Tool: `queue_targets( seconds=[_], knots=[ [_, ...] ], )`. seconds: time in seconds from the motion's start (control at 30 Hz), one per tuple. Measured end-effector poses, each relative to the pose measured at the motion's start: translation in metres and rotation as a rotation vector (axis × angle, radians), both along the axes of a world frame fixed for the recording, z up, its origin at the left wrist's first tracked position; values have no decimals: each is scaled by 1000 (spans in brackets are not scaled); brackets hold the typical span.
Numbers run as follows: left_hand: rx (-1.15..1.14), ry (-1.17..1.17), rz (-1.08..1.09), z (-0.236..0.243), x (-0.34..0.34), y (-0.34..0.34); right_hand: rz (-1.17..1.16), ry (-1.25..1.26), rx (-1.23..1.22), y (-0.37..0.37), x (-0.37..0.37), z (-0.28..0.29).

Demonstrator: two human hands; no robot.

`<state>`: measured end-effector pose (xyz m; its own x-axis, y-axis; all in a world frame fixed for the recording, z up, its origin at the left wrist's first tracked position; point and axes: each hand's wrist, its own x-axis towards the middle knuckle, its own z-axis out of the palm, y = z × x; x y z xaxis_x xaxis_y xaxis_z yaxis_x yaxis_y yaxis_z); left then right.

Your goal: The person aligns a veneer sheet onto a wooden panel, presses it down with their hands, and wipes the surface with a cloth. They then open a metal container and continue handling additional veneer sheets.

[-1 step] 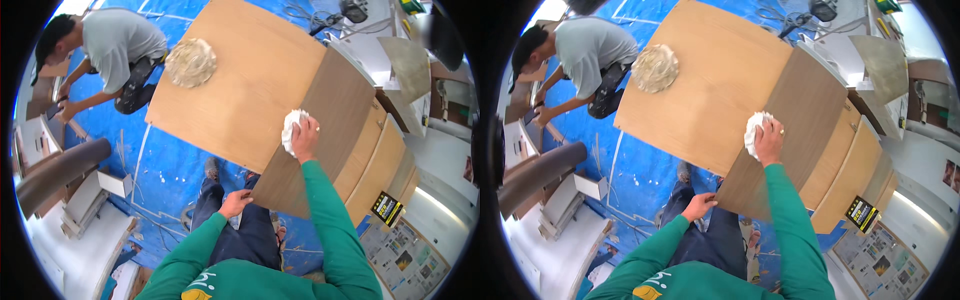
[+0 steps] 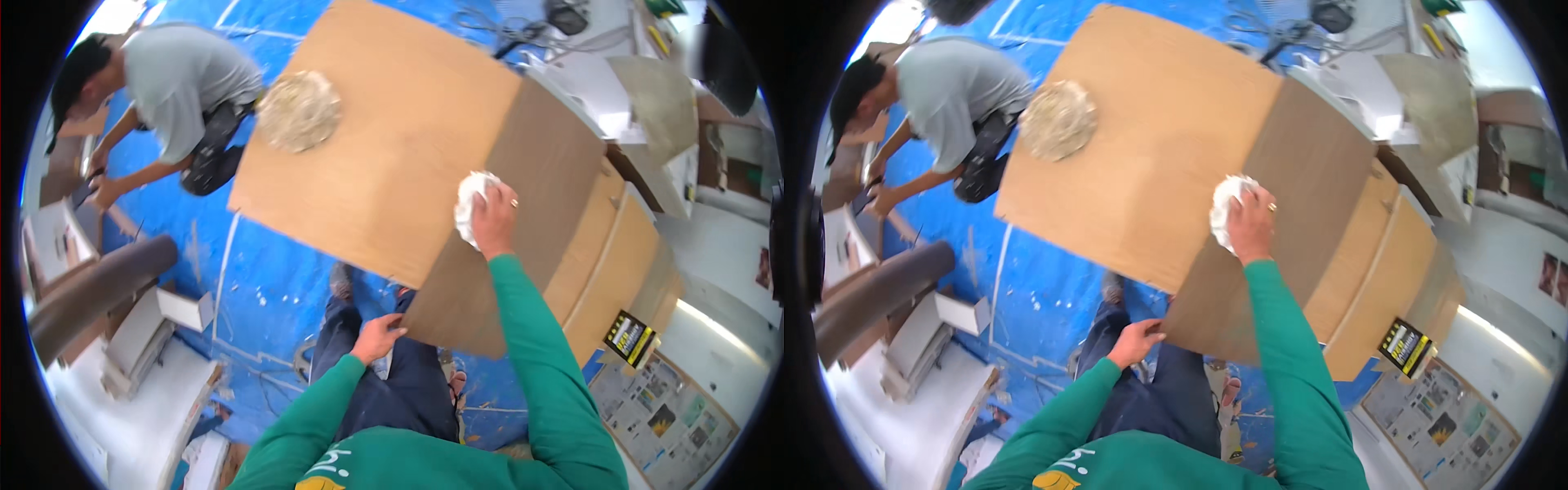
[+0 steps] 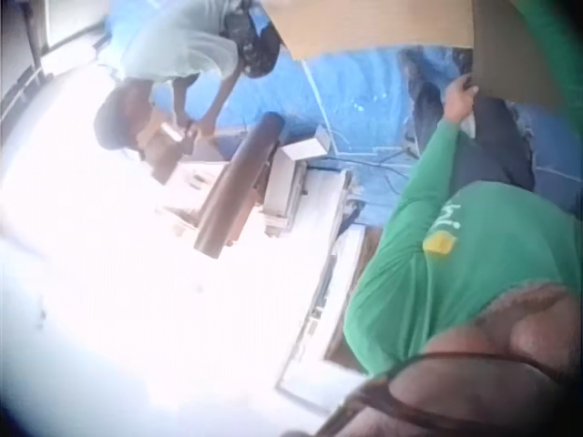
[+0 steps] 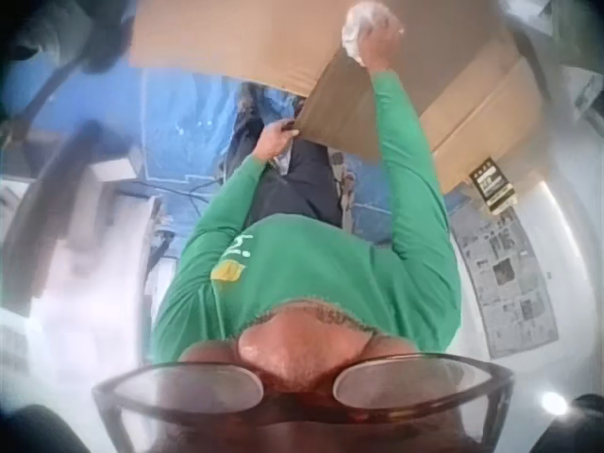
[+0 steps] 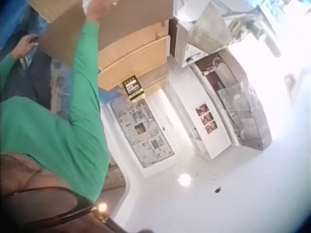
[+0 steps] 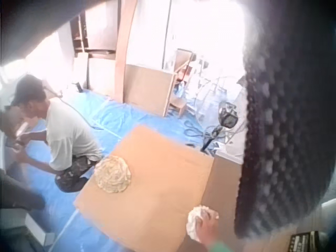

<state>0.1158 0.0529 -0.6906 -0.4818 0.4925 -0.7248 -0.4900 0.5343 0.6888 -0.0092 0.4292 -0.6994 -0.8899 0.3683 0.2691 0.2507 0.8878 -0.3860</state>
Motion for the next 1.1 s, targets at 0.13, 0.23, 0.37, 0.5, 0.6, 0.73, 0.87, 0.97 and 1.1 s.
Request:
queue_targets(
  seconds=[0.13, 0.23, 0.37, 0.5, 0.6, 0.73, 0.87, 0.97, 1.1],
  knots=[
    [-298, 602, 9, 79, -27, 67, -8, 87, 119, 62, -67, -7],
    [-43, 750, -128, 83, -48, 154, -71, 89, 63, 99, -107, -10],
    [-39, 1023, -413, 24, -69, 226, -83, 87, 71, 154, -155, -14],
    [-153, 1097, -498, 7, -50, 235, -137, 63, 125, 214, -205, -14],
    [-166, 1086, -509, 9, -55, 240, -135, 49, 131, 231, -215, -14],
    [-217, 1051, -517, 7, -53, 235, 101, -16, 175, 127, -104, -20],
    [-232, 1069, -514, 3, -46, 235, 373, -75, -17, 98, -61, -2],
    [-238, 1060, -534, 3, -46, 237, 197, 89, 40, 168, -132, -21],
    [-237, 1092, -553, 1, -48, 241, -19, 68, 117, 249, -223, -12]
  ],
)
